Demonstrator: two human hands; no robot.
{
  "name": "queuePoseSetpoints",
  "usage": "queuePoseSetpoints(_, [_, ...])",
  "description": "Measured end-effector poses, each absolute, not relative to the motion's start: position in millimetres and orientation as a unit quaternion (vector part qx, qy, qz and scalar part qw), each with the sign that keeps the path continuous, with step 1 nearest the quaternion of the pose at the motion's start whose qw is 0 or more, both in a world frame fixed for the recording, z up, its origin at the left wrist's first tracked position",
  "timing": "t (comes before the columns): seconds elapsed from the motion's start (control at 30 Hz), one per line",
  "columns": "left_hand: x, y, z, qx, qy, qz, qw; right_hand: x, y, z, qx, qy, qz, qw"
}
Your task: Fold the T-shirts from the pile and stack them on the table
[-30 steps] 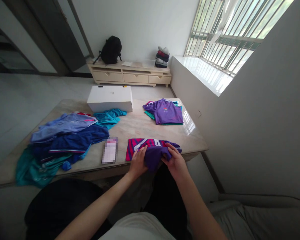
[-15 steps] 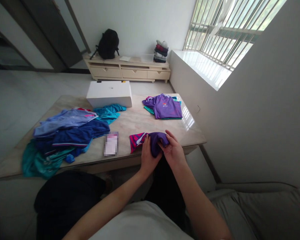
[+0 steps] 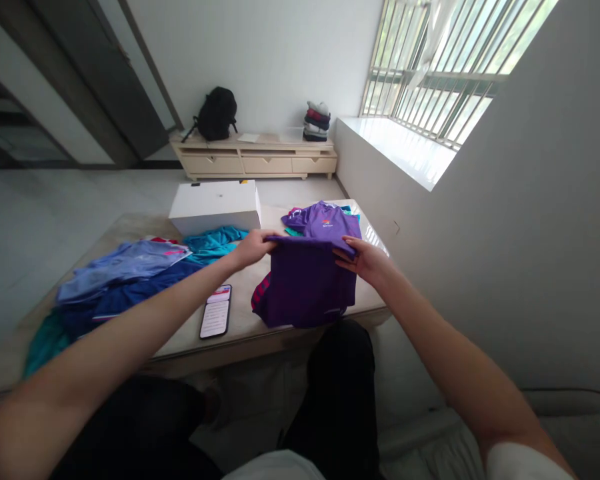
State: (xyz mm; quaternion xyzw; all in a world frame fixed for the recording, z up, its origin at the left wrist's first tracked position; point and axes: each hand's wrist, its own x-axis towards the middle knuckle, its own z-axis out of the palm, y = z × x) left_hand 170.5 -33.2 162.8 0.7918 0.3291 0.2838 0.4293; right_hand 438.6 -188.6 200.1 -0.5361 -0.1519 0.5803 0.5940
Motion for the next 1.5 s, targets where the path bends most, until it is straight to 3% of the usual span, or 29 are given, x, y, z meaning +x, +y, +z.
queuePoseSetpoints(0.1, [207.2,46.9,207.7,0.791,0.342,0.275,0.426,468.5,-109.8,234.6,-0.568,-0.194,0.552,0.578])
queuePoseSetpoints(0.27, [263.0,155.6,291.4,0.832,0.303,0.344,0.312,522.1,10.0,299.6,-0.558,-0.269,0.483,0.619])
queuePoseSetpoints(0.4, [294.4,207.8,313.5,0.868,0.243,0.364,0.235,564.5,66.2,311.4,-0.542,-0.328,0.438,0.638])
queuePoseSetpoints(0.5, [314.8,225.4,276.0,0.895,0.237,0.33,0.181,587.8,86.9,274.6,-0.55,-0.326,0.431,0.637])
queuePoseSetpoints(0.6, [331.0,214.8,197.8,0.911,0.28,0.257,0.159,600.3,87.9,202.9,-0.584,-0.291,0.428,0.625])
queuePoseSetpoints(0.77, [338.2,142.4,46.9,0.915,0.337,0.146,0.17,602.4,48.6,64.2,-0.66,-0.207,0.413,0.593])
queuePoseSetpoints(0.9, [332.4,93.6,-29.3,0.915,0.347,0.129,0.159,604.1,19.5,-6.1,-0.717,-0.187,0.387,0.549])
queuePoseSetpoints(1.03, [328.4,76.0,-49.0,0.912,0.358,0.137,0.145,608.9,14.9,-25.6,-0.763,-0.218,0.346,0.5])
queuePoseSetpoints(1.23, [299.5,36.4,-37.8,0.906,0.372,0.13,0.153,591.3,-1.6,-4.0,-0.833,-0.279,0.241,0.414])
queuePoseSetpoints(1.37, [197.4,-14.2,-28.4,0.892,0.397,0.155,0.149,552.9,-45.1,17.6,-0.841,-0.331,0.199,0.378])
queuePoseSetpoints(1.5, [32.2,-59.0,-9.0,0.859,0.473,0.177,0.087,513.3,-121.3,18.8,-0.776,-0.397,0.325,0.367])
